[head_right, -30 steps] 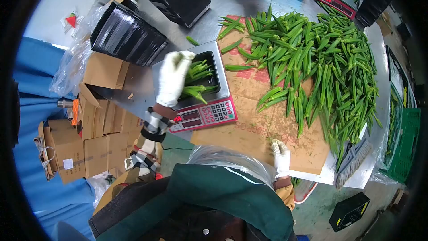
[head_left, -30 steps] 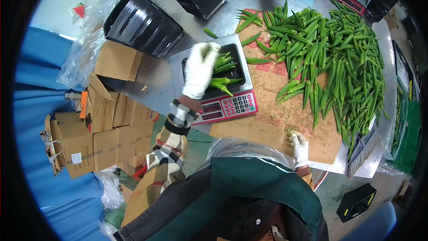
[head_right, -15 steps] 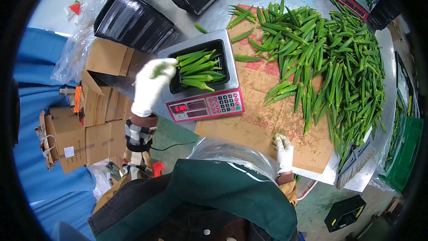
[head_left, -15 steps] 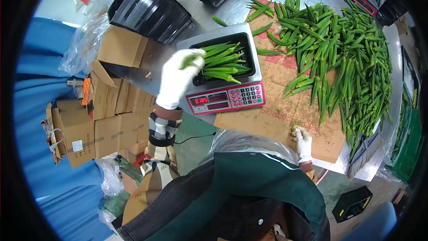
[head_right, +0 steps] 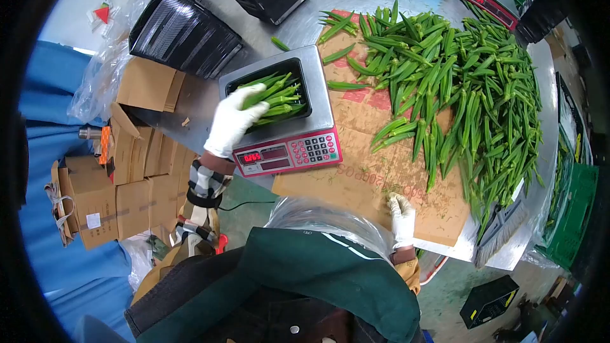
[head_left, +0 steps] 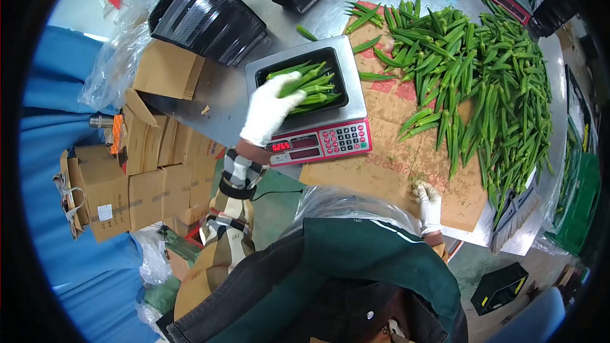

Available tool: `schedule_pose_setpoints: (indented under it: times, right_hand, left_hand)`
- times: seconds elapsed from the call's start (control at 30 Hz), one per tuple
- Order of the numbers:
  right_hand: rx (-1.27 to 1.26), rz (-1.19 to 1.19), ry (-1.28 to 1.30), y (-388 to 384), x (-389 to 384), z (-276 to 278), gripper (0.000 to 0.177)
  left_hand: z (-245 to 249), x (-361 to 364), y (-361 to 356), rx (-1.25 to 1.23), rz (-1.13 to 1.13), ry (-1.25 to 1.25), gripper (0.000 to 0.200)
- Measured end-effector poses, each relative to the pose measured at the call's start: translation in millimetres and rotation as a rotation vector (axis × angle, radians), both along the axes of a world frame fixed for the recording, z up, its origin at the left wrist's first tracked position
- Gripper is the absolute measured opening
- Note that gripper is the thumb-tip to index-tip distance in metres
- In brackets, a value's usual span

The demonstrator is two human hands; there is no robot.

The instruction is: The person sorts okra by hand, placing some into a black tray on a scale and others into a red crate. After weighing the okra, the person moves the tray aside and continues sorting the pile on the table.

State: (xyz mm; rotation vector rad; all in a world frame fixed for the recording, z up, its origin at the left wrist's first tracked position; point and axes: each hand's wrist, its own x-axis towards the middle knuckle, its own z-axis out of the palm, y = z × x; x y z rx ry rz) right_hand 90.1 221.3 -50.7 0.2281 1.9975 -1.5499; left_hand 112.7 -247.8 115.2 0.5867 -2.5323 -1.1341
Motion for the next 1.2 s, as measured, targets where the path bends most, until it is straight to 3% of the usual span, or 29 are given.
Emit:
schedule_pose_setpoints:
  times: [0.1,0.2,0.23,0.3,0.37,0.43,0.63,0.77,0.83,1.0,1.03,1.1,1.13,1.2]
  right_hand:
    - [0.013,-0.022,0.005,-0.6,3.2,4.1,0.029]
    - [0.01,-0.032,-0.025,-0.5,7.2,-0.8,0.028]
    - [-0.001,-0.037,-0.044,-4.2,7.7,2.5,0.026]
    - [-0.028,-0.05,-0.072,-12.8,6.2,8.7,0.023]
    - [0.003,-0.016,-0.051,-18.6,3.5,6.2,0.022]
    - [-0.016,-0.029,-0.046,-26.5,1.2,7.6,0.022]
    - [-0.059,-0.031,0.052,-23.8,-9.1,-5.1,0.024]
    - [0.05,-0.055,0.073,-9.8,-14.7,-1.0,0.025]
    - [0.109,-0.092,0.102,-5.2,-15.6,7.0,0.026]
    - [0.16,-0.192,0.1,5.3,-16.9,10.1,0.027]
    - [0.163,-0.193,0.101,6.5,-17.5,9.5,0.027]
    - [0.127,-0.212,0.07,6.7,-18.5,2.6,0.026]
    - [0.11,-0.21,0.065,5.6,-18.2,-3.1,0.026]
    - [0.134,-0.198,-0.001,-4.7,-23.6,7.1,0.024]
  left_hand:
    - [5.1,20.0,-28.1,0.093,0.366,-0.105,0.039]
    - [-7.8,42.3,-38.7,-0.184,0.44,-0.293,0.042]
    - [-16.4,45.9,-41.1,-0.06,0.354,-0.293,0.039]
    - [-14.1,44.3,-27.3,0.598,0.295,-0.284,0.029]
    - [-28.1,34.9,-30.4,0.583,0.29,-0.29,0.018]
    - [-13.9,11.2,-27.5,0.695,0.246,-0.222,0.02]
    - [-8.7,-120.3,-43.6,0.836,0.11,-0.135,0.023]
    - [-46.2,-241.9,-62.5,0.939,0.122,-0.031,0.02]
    - [-65.3,-299.2,-70.2,0.81,0.16,-0.105,0.02]
    - [-132.5,-387.8,-84.9,1.214,0.291,0.075,0.029]
    - [-115.0,-380.2,-74.8,1.055,0.248,0.035,0.029]
    - [-84.9,-366.6,-60.4,1.06,0.181,0.072,0.029]
    - [-86.7,-361.2,-71.3,1.029,0.016,0.148,0.03]
    - [-22.1,-320.7,-63.7,0.859,-0.07,0.149,0.031]
